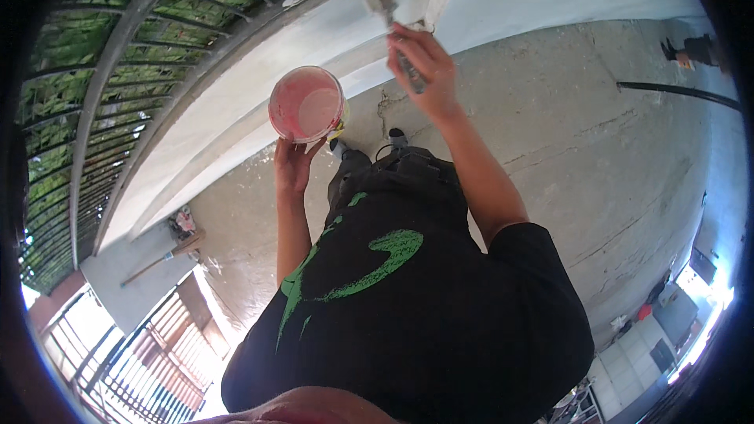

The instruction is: The person paints walls using a paintbrush and paint from a container, dipping the brush, applying paint along wall surfaces, and stirring the paint.

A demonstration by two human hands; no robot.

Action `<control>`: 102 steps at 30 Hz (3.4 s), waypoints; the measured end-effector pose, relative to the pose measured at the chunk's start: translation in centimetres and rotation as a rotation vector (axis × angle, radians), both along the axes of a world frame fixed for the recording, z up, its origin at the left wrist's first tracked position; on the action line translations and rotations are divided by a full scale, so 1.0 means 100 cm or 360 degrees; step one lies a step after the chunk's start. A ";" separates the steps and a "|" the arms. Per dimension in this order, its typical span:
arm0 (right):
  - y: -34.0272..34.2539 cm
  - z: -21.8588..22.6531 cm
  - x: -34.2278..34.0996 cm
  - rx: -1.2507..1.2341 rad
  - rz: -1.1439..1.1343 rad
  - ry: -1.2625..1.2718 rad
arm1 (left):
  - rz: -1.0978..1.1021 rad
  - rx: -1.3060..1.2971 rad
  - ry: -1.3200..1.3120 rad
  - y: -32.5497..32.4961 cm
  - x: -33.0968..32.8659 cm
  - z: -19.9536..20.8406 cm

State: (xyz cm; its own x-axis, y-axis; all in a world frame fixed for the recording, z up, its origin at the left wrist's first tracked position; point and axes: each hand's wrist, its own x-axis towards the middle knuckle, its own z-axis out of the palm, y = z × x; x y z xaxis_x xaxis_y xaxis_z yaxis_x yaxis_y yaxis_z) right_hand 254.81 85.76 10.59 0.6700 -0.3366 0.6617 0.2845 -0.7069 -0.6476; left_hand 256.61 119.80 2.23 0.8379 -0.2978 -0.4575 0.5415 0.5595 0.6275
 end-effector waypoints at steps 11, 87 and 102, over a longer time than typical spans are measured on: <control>0.148 0.006 0.050 0.0007 0.0548 0.0040 | 0.0252 0.0084 0.0051 0.072 -0.031 0.010; 0.572 0.006 0.091 0.1653 0.0044 -0.0098 | -0.0069 -0.0049 0.0074 0.521 0.036 -0.052; 0.564 -0.019 0.103 0.1778 0.0106 -0.0080 | -0.0080 -0.0007 0.0104 0.538 0.022 -0.056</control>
